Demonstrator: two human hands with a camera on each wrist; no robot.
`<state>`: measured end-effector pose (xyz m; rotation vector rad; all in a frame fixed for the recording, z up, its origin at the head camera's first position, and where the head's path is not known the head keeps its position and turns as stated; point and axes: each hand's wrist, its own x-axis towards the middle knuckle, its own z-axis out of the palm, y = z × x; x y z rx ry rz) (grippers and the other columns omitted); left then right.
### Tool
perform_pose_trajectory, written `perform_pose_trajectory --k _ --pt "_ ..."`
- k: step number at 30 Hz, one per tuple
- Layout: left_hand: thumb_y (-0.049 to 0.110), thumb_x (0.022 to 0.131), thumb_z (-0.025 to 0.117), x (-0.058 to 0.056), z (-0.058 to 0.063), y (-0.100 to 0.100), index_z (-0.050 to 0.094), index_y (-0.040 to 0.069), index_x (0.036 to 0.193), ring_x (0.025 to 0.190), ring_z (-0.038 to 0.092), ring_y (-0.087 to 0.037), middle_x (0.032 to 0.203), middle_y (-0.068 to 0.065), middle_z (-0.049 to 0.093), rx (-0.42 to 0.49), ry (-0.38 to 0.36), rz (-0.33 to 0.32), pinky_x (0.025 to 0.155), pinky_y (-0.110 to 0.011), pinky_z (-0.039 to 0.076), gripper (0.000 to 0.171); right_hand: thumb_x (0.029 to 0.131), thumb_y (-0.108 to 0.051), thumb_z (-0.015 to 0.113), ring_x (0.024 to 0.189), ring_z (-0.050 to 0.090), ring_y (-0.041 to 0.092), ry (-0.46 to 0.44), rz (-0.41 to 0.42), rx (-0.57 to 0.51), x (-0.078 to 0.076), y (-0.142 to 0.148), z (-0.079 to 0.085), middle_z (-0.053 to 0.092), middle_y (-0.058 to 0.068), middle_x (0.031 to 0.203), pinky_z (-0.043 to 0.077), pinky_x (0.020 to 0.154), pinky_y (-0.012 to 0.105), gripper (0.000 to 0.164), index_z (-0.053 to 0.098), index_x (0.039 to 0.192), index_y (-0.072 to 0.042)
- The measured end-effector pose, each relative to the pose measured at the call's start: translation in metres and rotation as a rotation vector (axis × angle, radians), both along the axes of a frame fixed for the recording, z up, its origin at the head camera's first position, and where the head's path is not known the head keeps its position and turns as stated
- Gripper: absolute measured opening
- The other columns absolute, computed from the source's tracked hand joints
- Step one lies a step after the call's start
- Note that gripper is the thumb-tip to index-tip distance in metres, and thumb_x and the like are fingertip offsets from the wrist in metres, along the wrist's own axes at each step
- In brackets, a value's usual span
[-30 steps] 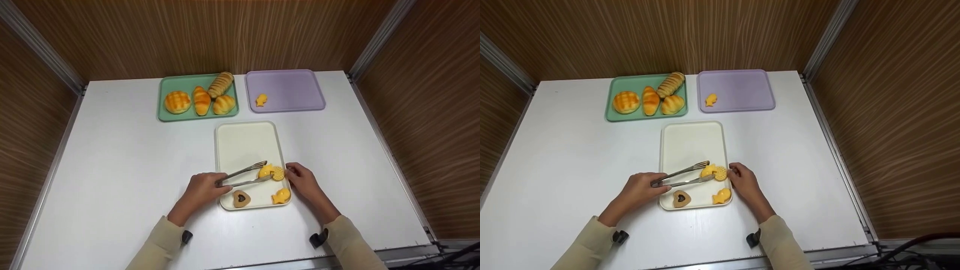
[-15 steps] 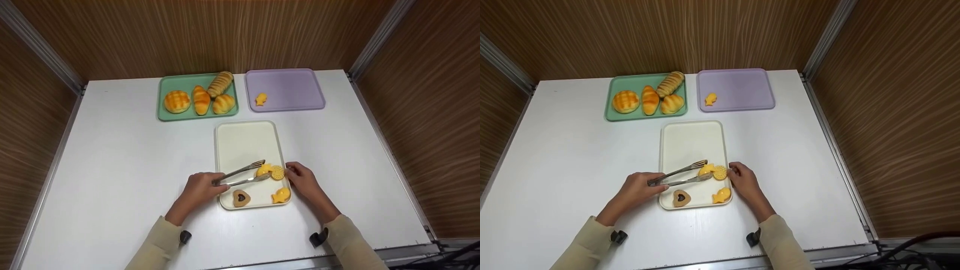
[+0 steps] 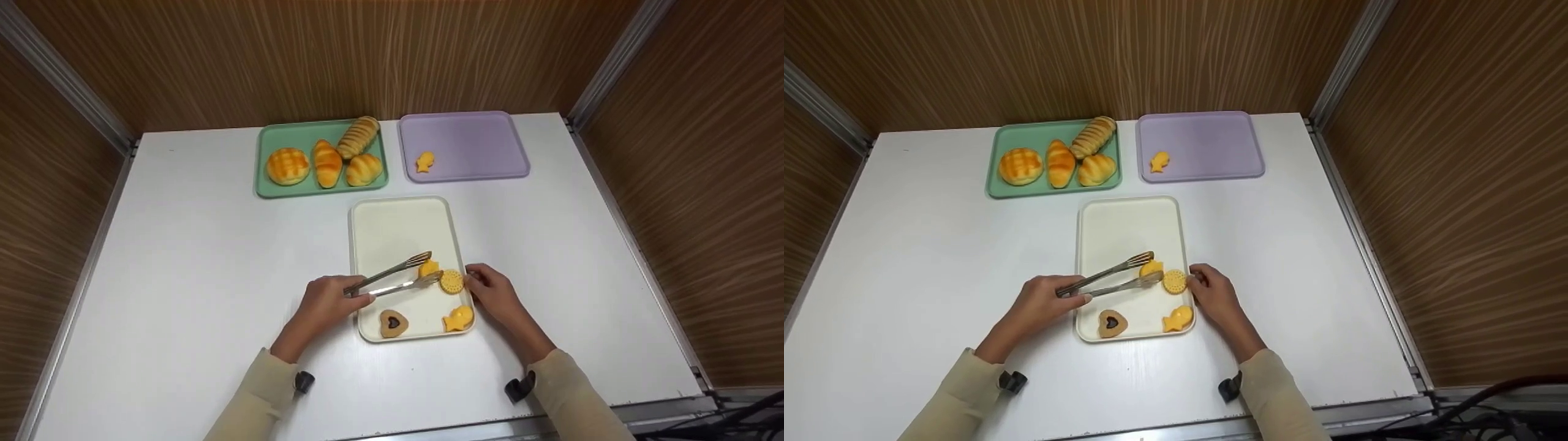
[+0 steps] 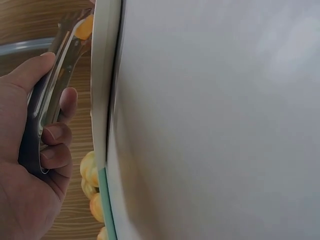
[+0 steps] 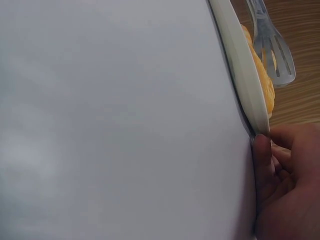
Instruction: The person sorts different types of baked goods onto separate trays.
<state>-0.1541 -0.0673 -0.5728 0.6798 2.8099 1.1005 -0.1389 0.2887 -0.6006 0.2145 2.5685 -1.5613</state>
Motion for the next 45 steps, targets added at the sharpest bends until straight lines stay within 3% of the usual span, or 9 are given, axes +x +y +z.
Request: perform_pose_trajectory --k 5,11,21,31,45 --pt "0.037 0.087 0.077 -0.001 0.0 0.0 0.078 0.018 0.102 0.067 0.053 -0.008 0.071 0.012 0.063 0.017 -0.006 0.018 0.067 -0.033 0.046 0.024 0.1 -0.019 0.062 0.078 0.059 0.015 -0.012 -0.012 -0.018 -0.001 0.001 0.0 0.063 0.01 0.099 0.051 0.068 0.024 0.031 0.064 0.126 -0.002" --pt "0.035 0.087 0.078 -0.004 0.0 0.0 0.078 0.016 0.101 0.068 0.053 -0.009 0.072 0.012 0.064 0.04 0.009 0.022 0.066 -0.032 0.045 0.024 0.1 -0.017 0.063 0.075 0.059 0.013 0.018 -0.009 -0.029 0.0 0.001 0.002 0.063 0.011 0.096 0.05 0.066 0.023 0.029 0.066 0.124 -0.002" --pt "0.037 0.087 0.077 -0.018 0.002 0.003 0.078 0.015 0.103 0.072 0.053 -0.011 0.075 0.01 0.064 0.082 -0.025 0.047 0.068 -0.033 0.045 0.027 0.1 -0.018 0.062 0.077 0.059 0.012 0.01 -0.013 -0.016 0.0 0.001 0.001 0.065 0.01 0.099 0.05 0.066 0.022 0.028 0.065 0.124 -0.002" --pt "0.041 0.085 0.079 -0.049 0.007 0.009 0.079 0.018 0.11 0.078 0.059 -0.016 0.081 0.006 0.07 0.106 -0.058 0.123 0.072 -0.036 0.049 0.034 0.1 -0.017 0.062 0.078 0.059 0.013 0.024 -0.002 0.01 -0.001 0.003 -0.001 0.065 0.01 0.098 0.05 0.067 0.022 0.028 0.066 0.123 -0.003" --pt "0.049 0.087 0.075 -0.101 0.016 0.027 0.076 0.02 0.119 0.09 0.065 -0.02 0.106 -0.002 0.076 0.148 -0.157 0.172 0.079 -0.041 0.053 0.043 0.1 -0.017 0.063 0.078 0.058 0.014 0.026 0.0 -0.004 0.001 -0.001 -0.001 0.064 0.01 0.097 0.049 0.068 0.023 0.029 0.065 0.124 -0.002"
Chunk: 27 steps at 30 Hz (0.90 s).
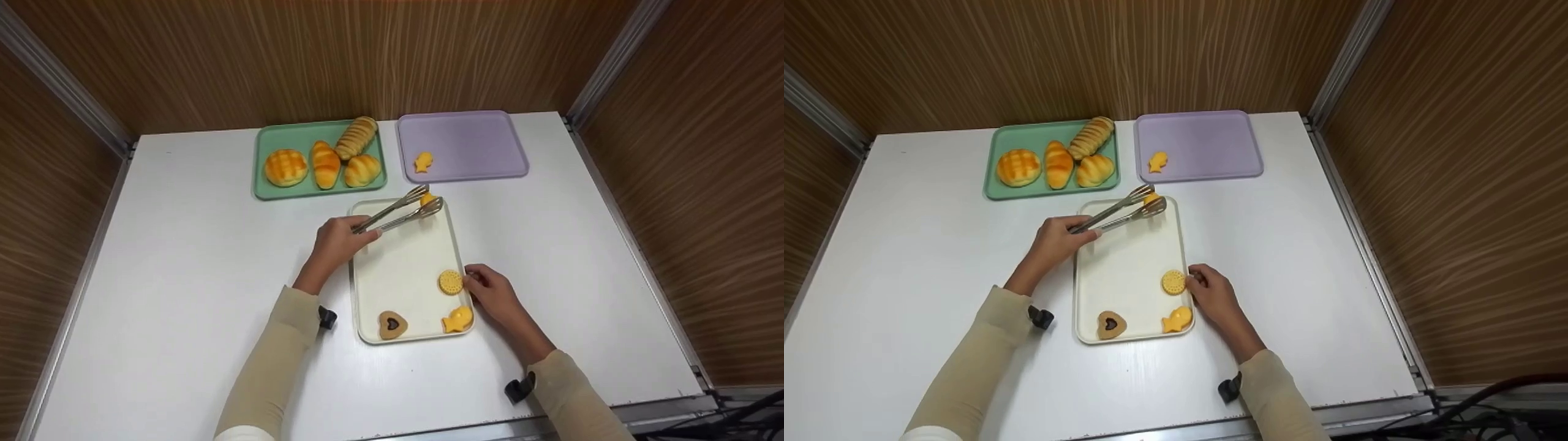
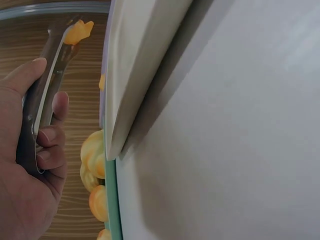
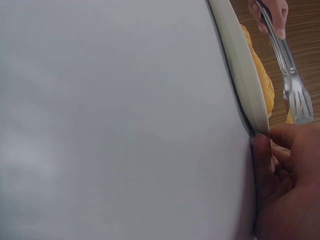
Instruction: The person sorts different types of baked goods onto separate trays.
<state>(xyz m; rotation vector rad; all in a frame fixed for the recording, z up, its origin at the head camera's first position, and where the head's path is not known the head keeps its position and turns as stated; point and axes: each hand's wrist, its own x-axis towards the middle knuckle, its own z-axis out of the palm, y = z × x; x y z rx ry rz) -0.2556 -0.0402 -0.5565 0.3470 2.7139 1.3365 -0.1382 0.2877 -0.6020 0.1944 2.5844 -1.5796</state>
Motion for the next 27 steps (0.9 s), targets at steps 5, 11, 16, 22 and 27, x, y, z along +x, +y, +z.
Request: perform_pose_trajectory --k 5,11,16,22,27 --pt "0.05 0.087 0.074 -0.019 0.002 0.012 0.075 0.022 0.12 0.087 0.063 -0.016 0.106 0.002 0.075 0.025 -0.027 0.013 0.079 -0.038 0.052 0.043 0.101 -0.018 0.062 0.081 0.058 0.013 -0.021 -0.004 -0.006 0.0 -0.002 0.0 0.066 0.012 0.102 0.05 0.069 0.022 0.03 0.065 0.126 -0.002" --pt "0.051 0.088 0.072 -0.041 0.002 0.027 0.074 0.022 0.091 0.069 0.052 -0.015 0.075 0.006 0.062 0.067 -0.001 0.03 0.065 -0.034 0.041 0.029 0.1 -0.016 0.063 0.082 0.058 0.014 -0.008 -0.006 0.01 0.0 -0.001 0.001 0.066 0.012 0.101 0.049 0.07 0.021 0.028 0.066 0.125 -0.003" --pt "0.05 0.09 0.071 -0.059 -0.001 0.043 0.064 0.016 0.077 0.064 0.043 -0.014 0.065 0.007 0.046 0.067 0.013 0.041 0.061 -0.033 0.033 0.036 0.1 -0.017 0.063 0.079 0.058 0.013 0.002 0.007 0.018 0.0 0.003 0.002 0.066 0.012 0.1 0.049 0.069 0.022 0.028 0.066 0.124 -0.003" --pt "0.049 0.091 0.07 -0.075 -0.007 0.065 0.061 0.015 0.075 0.062 0.041 -0.013 0.062 0.006 0.044 0.018 0.014 0.058 0.061 -0.032 0.031 0.039 0.1 -0.017 0.063 0.076 0.059 0.012 -0.003 0.003 -0.011 0.001 0.003 0.001 0.066 0.012 0.1 0.05 0.067 0.022 0.028 0.065 0.124 -0.002" --pt "0.048 0.091 0.071 -0.083 -0.011 0.078 0.07 0.02 0.08 0.061 0.055 -0.011 0.062 0.006 0.059 -0.002 0.0 0.08 0.061 -0.031 0.04 0.031 0.101 -0.017 0.062 0.078 0.059 0.012 0.001 0.009 -0.022 0.001 0.002 0.002 0.066 0.012 0.1 0.05 0.068 0.022 0.028 0.065 0.124 -0.002"
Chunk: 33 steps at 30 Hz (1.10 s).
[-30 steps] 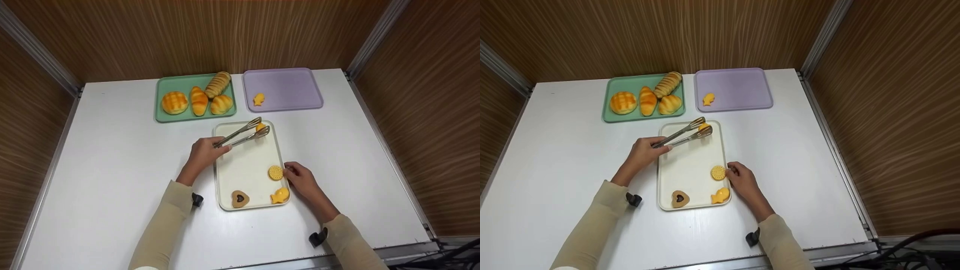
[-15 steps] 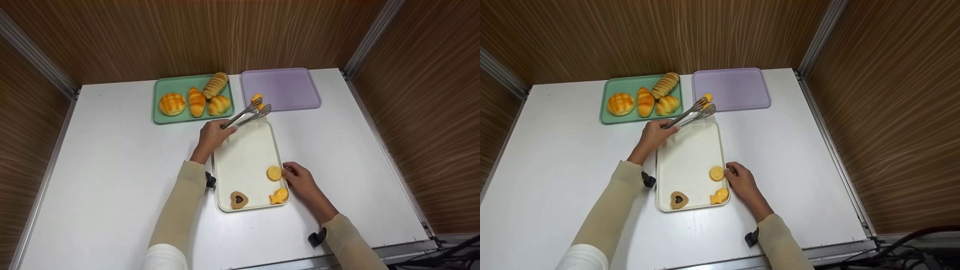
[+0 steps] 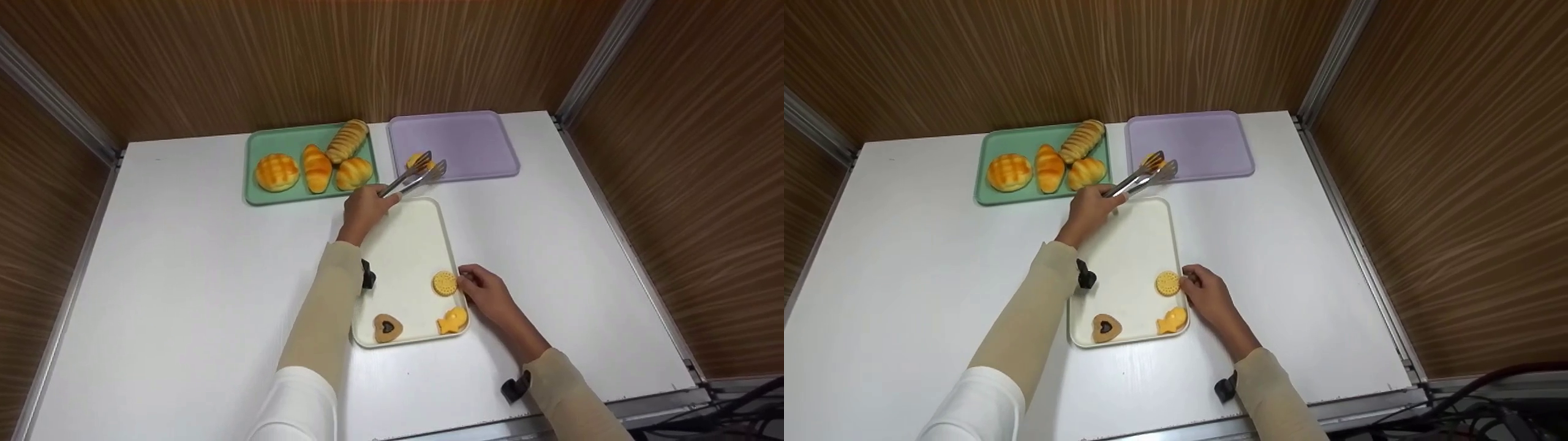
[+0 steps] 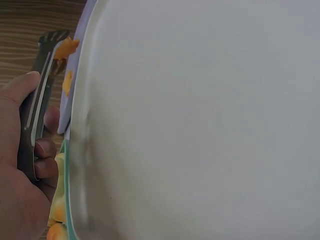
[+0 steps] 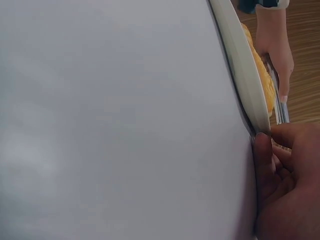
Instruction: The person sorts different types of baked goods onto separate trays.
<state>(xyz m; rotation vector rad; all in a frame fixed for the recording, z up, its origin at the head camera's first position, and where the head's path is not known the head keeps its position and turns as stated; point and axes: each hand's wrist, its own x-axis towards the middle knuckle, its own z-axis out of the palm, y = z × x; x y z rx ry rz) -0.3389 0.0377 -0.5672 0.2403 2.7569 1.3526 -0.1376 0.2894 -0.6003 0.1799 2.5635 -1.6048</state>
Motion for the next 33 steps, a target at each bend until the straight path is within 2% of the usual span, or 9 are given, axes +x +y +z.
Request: perform_pose_trajectory --k 4,10,16,19,23,26,30,33 --pt "0.047 0.091 0.07 -0.004 -0.001 0.004 0.075 0.02 0.084 0.063 0.057 -0.012 0.065 0.006 0.063 -0.018 0.007 0.007 0.061 -0.03 0.04 0.028 0.101 -0.018 0.062 0.077 0.058 0.012 -0.006 0.001 -0.007 0.0 -0.002 -0.001 0.065 0.011 0.099 0.05 0.067 0.022 0.029 0.065 0.125 -0.002" --pt "0.046 0.091 0.07 -0.009 -0.003 0.005 0.072 0.018 0.083 0.064 0.045 -0.012 0.065 0.007 0.052 -0.032 0.026 0.017 0.061 -0.029 0.034 0.03 0.101 -0.018 0.062 0.075 0.059 0.012 -0.017 0.006 -0.015 0.0 -0.006 -0.001 0.063 0.009 0.099 0.051 0.065 0.023 0.029 0.064 0.125 -0.002" --pt "0.046 0.091 0.07 -0.01 -0.004 0.005 0.062 0.013 0.076 0.062 0.038 -0.013 0.061 0.006 0.04 0.0 0.039 0.013 0.06 -0.03 0.029 0.037 0.101 -0.017 0.062 0.078 0.059 0.014 -0.012 0.004 -0.008 0.0 -0.007 -0.001 0.064 0.01 0.1 0.051 0.066 0.023 0.028 0.065 0.125 -0.004" --pt "0.047 0.091 0.07 -0.009 -0.003 0.004 0.068 0.013 0.082 0.065 0.042 -0.014 0.065 0.002 0.049 0.022 0.014 0.007 0.062 -0.031 0.032 0.035 0.101 -0.018 0.061 0.078 0.06 0.016 -0.019 0.003 -0.011 0.0 -0.006 -0.001 0.065 0.01 0.1 0.051 0.066 0.023 0.028 0.065 0.126 -0.005" --pt "0.051 0.09 0.071 -0.003 0.001 0.003 0.075 0.015 0.113 0.081 0.056 -0.012 0.096 -0.002 0.071 0.038 -0.027 0.006 0.075 -0.033 0.046 0.043 0.101 -0.018 0.061 0.075 0.06 0.014 -0.015 0.02 -0.012 0.0 -0.004 -0.002 0.065 0.011 0.101 0.051 0.065 0.024 0.029 0.064 0.127 -0.003" --pt "0.054 0.088 0.071 0.005 0.005 0.001 0.069 0.017 0.128 0.09 0.059 -0.016 0.11 -0.003 0.072 0.046 -0.034 -0.019 0.083 -0.038 0.05 0.055 0.102 -0.018 0.061 0.074 0.06 0.012 -0.005 0.019 0.0 0.0 -0.002 0.0 0.065 0.012 0.101 0.051 0.065 0.023 0.03 0.063 0.127 -0.001" --pt "0.056 0.087 0.072 0.019 0.011 -0.004 0.067 0.019 0.126 0.084 0.058 -0.019 0.096 -0.001 0.069 0.04 -0.017 -0.075 0.075 -0.039 0.046 0.054 0.101 -0.018 0.062 0.076 0.06 0.013 -0.002 0.009 -0.002 0.001 -0.001 0.002 0.066 0.014 0.102 0.051 0.066 0.023 0.031 0.064 0.127 -0.001" --pt "0.057 0.086 0.072 0.033 0.015 -0.009 0.067 0.021 0.125 0.081 0.058 -0.018 0.091 0.003 0.068 0.015 0.007 -0.111 0.073 -0.037 0.043 0.053 0.101 -0.019 0.063 0.077 0.059 0.014 -0.002 0.007 -0.007 0.002 0.0 0.003 0.066 0.014 0.103 0.051 0.067 0.023 0.031 0.064 0.126 -0.002"
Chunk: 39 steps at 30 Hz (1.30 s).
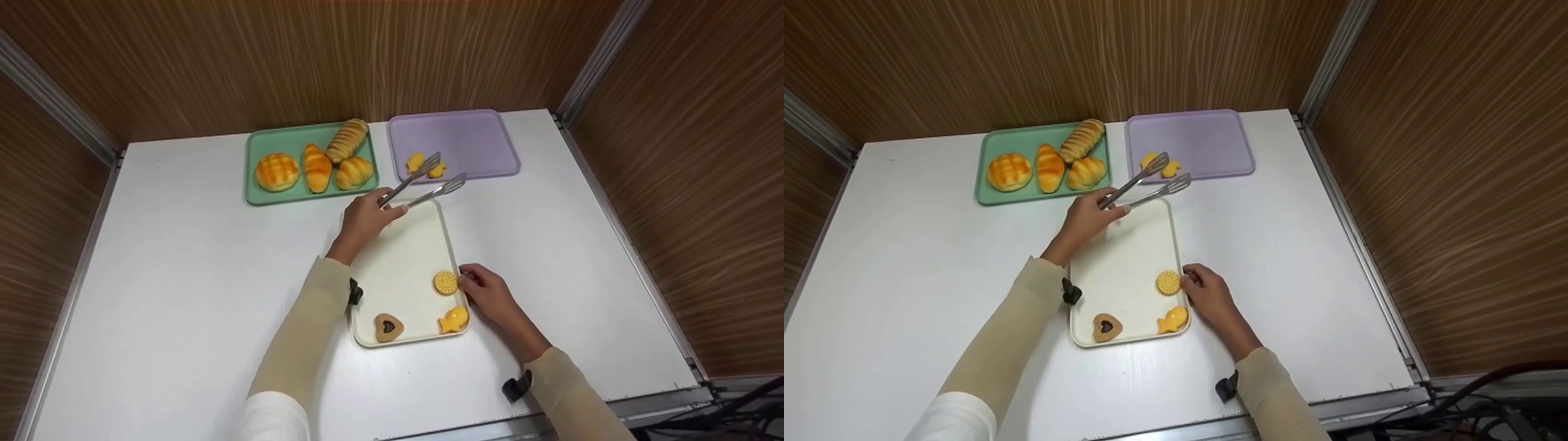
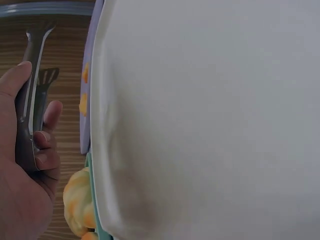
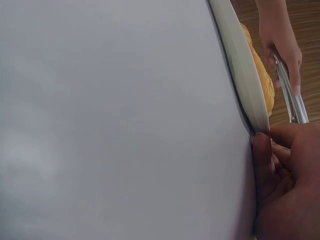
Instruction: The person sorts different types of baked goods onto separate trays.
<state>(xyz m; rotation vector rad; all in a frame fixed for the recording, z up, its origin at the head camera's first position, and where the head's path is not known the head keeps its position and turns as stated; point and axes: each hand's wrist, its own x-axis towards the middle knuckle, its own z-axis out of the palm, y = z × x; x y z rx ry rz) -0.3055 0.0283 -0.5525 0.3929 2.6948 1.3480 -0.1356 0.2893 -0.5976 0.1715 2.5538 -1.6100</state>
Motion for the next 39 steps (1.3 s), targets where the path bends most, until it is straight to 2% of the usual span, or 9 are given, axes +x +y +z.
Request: perform_pose_trajectory --k 6,10,20,29,33,39 --pt "0.056 0.086 0.073 0.035 0.003 -0.019 0.067 0.024 0.128 0.083 0.061 -0.016 0.089 0.007 0.07 -0.011 0.061 -0.062 0.075 -0.037 0.047 0.052 0.101 -0.021 0.062 0.082 0.059 0.013 -0.019 -0.007 0.034 -0.001 0.0 -0.001 0.065 0.01 0.102 0.05 0.07 0.023 0.031 0.064 0.127 -0.004" --pt "0.056 0.086 0.072 0.058 0.004 -0.033 0.066 0.024 0.13 0.079 0.061 -0.014 0.087 0.01 0.07 -0.02 0.074 -0.094 0.074 -0.037 0.048 0.054 0.101 -0.018 0.061 0.081 0.059 0.015 -0.029 -0.012 0.025 -0.001 -0.003 0.0 0.065 0.012 0.102 0.05 0.07 0.023 0.03 0.064 0.126 -0.003" --pt "0.048 0.086 0.076 0.104 -0.002 -0.07 0.07 0.021 0.123 0.074 0.055 -0.014 0.082 0.015 0.067 -0.098 0.092 -0.181 0.069 -0.035 0.043 0.046 0.101 -0.019 0.062 0.078 0.06 0.013 -0.033 -0.007 -0.008 -0.002 -0.001 -0.003 0.065 0.012 0.101 0.051 0.067 0.023 0.03 0.064 0.126 -0.002" --pt "0.048 0.087 0.075 0.127 -0.005 -0.088 0.072 0.022 0.117 0.072 0.057 -0.009 0.078 0.016 0.065 -0.178 0.097 -0.284 0.069 -0.034 0.046 0.04 0.1 -0.014 0.062 0.076 0.059 0.013 -0.024 -0.009 -0.043 -0.003 0.0 -0.002 0.065 0.014 0.101 0.051 0.066 0.022 0.03 0.063 0.126 0.002" --pt "0.049 0.087 0.075 0.132 -0.009 -0.09 0.072 0.024 0.116 0.072 0.057 -0.008 0.077 0.016 0.064 -0.193 0.089 -0.29 0.07 -0.033 0.047 0.039 0.1 -0.013 0.062 0.078 0.06 0.013 -0.029 -0.016 -0.035 -0.004 -0.001 -0.002 0.065 0.013 0.1 0.051 0.066 0.022 0.03 0.063 0.126 0.002" --pt "0.051 0.086 0.075 0.135 -0.014 -0.086 0.072 0.027 0.116 0.074 0.057 -0.008 0.078 0.018 0.063 -0.21 0.079 -0.306 0.074 -0.034 0.046 0.039 0.099 -0.013 0.062 0.079 0.059 0.013 -0.027 -0.024 -0.021 -0.004 -0.001 -0.004 0.065 0.01 0.099 0.051 0.068 0.022 0.029 0.064 0.124 0.001"
